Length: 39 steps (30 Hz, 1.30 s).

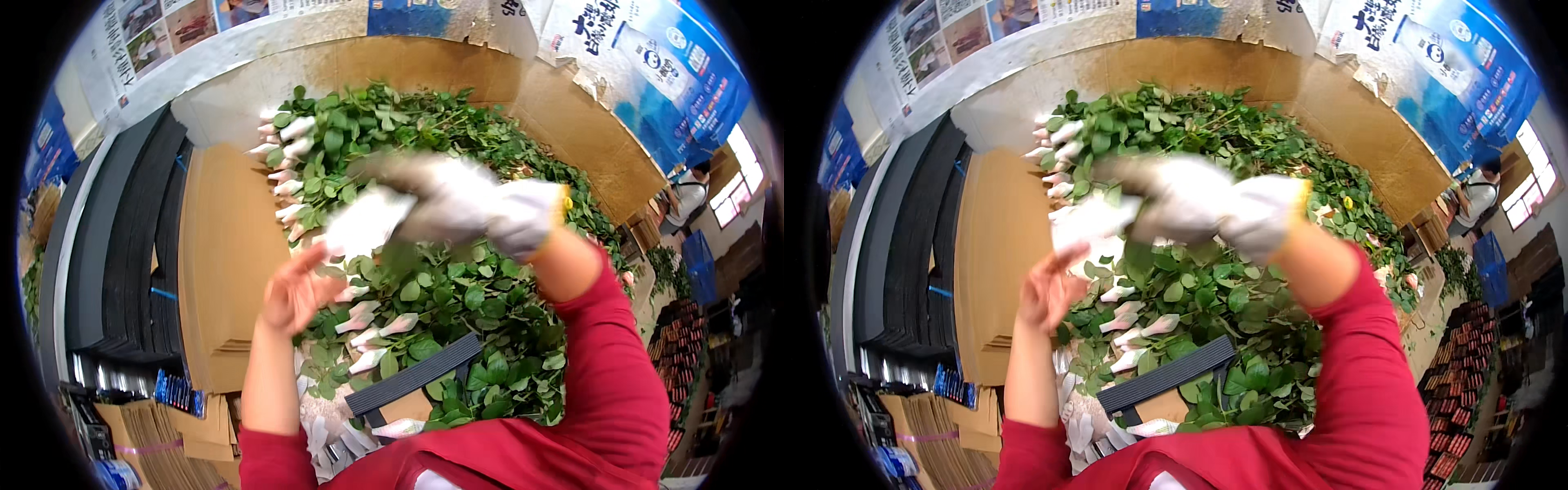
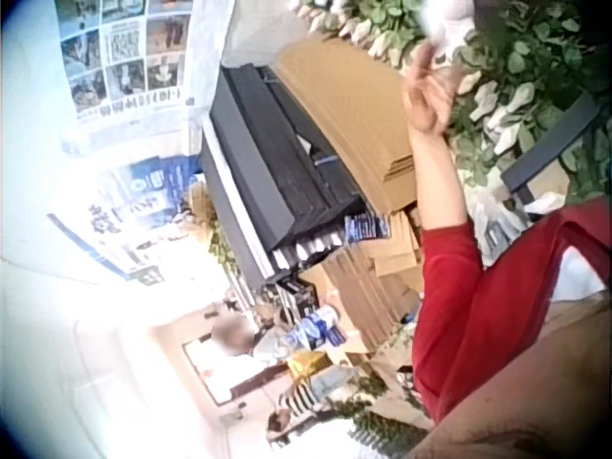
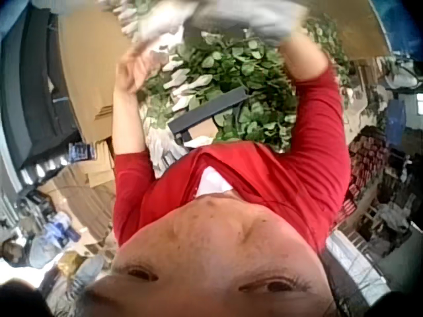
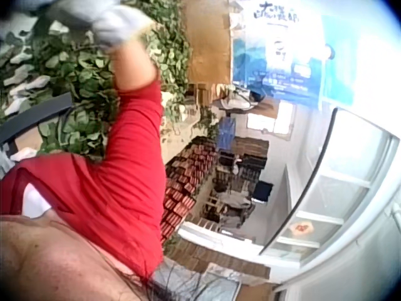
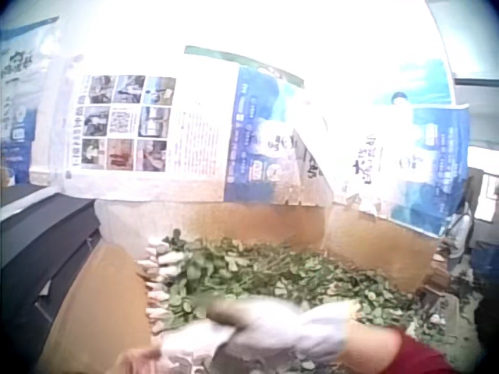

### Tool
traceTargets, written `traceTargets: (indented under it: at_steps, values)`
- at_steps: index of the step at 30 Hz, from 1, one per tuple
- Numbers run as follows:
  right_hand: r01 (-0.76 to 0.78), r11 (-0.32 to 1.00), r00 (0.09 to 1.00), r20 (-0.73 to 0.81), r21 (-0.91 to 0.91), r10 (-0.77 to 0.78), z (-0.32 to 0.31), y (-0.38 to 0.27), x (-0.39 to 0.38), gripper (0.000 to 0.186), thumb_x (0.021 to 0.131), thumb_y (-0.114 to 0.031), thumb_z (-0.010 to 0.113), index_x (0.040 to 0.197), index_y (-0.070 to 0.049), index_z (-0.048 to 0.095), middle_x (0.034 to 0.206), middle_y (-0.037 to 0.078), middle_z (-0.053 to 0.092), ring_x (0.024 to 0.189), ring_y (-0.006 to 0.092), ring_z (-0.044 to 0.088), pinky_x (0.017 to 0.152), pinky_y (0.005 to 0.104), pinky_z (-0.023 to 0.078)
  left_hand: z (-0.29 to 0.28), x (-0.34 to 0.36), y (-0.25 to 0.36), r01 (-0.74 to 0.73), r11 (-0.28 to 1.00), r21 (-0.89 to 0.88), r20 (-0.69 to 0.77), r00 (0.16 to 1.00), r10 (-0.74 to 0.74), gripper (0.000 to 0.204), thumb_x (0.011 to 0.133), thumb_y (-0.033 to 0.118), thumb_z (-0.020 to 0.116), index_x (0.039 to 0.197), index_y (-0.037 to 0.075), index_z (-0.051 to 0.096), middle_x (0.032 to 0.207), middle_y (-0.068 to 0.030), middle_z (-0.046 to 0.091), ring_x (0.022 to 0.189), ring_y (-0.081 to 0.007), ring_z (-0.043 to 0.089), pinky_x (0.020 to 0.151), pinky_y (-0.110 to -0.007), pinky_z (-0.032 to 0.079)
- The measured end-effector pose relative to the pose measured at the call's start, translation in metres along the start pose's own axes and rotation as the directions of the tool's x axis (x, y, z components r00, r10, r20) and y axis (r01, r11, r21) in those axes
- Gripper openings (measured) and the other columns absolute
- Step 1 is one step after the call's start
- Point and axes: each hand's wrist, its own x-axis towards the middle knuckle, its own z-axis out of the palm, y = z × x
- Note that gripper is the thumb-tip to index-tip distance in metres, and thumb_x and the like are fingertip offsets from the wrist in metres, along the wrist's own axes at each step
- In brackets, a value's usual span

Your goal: The person arranges pink roses and green leaves into a black rectangular box. They place the flowers and leaves into the box, adjust their positions, and then wrap the arrangement in clear plastic film.

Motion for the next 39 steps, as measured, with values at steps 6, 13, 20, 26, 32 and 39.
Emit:
traceTargets:
  at_steps: [6,13,20,26,32,39]
  values:
    - [0.461,0.765,0.24,-0.767,-0.45,-0.596,-0.166,-0.03,-0.095,0.054,0.093,-0.028,0.062,0.134,0.004,0.049,0.093,0.012,0.066,0.08,0.021,0.067,0.069,0.0306,0.058,-0.218,0.098,-0.035,0.281,-0.332,0.901,-0.116,0.891,0.439,0.061,0.079,0.018,0.077,0.132,0.003,0.049,0.135,-0.0229,0.05,0.123,-0.0382,0.05,0.102,-0.047,0.043]
    - [0.274,0.401,0.255,-0.336,-0.874,-0.907,-0.176,0.002,-0.1,0.056,0.086,-0.03,0.072,0.127,0.005,0.054,0.098,0.018,0.069,0.083,0.0256,0.07,0.069,0.0334,0.059,-0.209,0.132,-0.052,0.359,-0.731,0.581,-0.404,0.906,0.124,0.08,0.071,0.024,0.082,0.138,0.006,0.043,0.134,-0.0209,0.05,0.123,-0.0354,0.049,0.103,-0.048,0.043]
    - [0.145,0.266,0.219,-0.231,-0.953,-0.948,-0.128,-0.011,-0.089,0.041,0.076,-0.015,0.082,0.108,0.0,0.061,0.104,0.022,0.07,0.091,0.0333,0.072,0.075,0.0374,0.058,-0.08,0.126,0.101,0.518,0.281,0.808,-0.295,0.768,-0.569,0.072,0.079,0.021,0.066,0.144,0.005,0.041,0.109,-0.0177,0.064,0.078,-0.0239,0.067,0.067,-0.036,0.058]
    - [0.048,0.305,0.371,-0.266,-0.951,-0.89,-0.129,-0.008,-0.095,0.035,0.075,-0.004,0.077,0.107,0.0,0.064,0.103,0.018,0.071,0.087,0.0331,0.072,0.072,0.0362,0.059,-0.108,0.166,0.171,0.153,0.962,-0.225,0.038,0.988,-0.148,0.061,0.096,0.032,0.053,0.136,-0.011,0.035,0.111,-0.026,0.055,0.071,-0.0241,0.054,0.067,-0.027,0.056]
    - [0.105,0.429,0.505,-0.323,-0.897,-0.801,-0.118,-0.019,-0.083,0.029,0.079,-0.003,0.072,0.107,-0.001,0.067,0.104,0.016,0.07,0.086,0.029,0.07,0.068,0.037,0.057,-0.25,0.145,0.09,-0.073,0.969,-0.235,-0.73,0.672,-0.126,0.027,0.102,0.022,0.045,0.115,0.0,0.055,0.119,-0.023,0.057,0.106,-0.0413,0.06,0.087,-0.058,0.058]
    - [0.18,0.465,0.59,-0.283,-0.867,-0.756,-0.096,0.013,-0.054,0.049,0.074,-0.004,0.069,0.121,-0.018,0.064,0.099,0.009,0.071,0.078,0.0285,0.07,0.066,0.0377,0.057,-0.188,0.105,0.043,-0.147,0.911,-0.386,-0.448,0.893,-0.046,0.043,0.099,0.029,0.05,0.125,-0.006,0.051,0.122,-0.0257,0.057,0.106,-0.0416,0.061,0.091,-0.046,0.058]
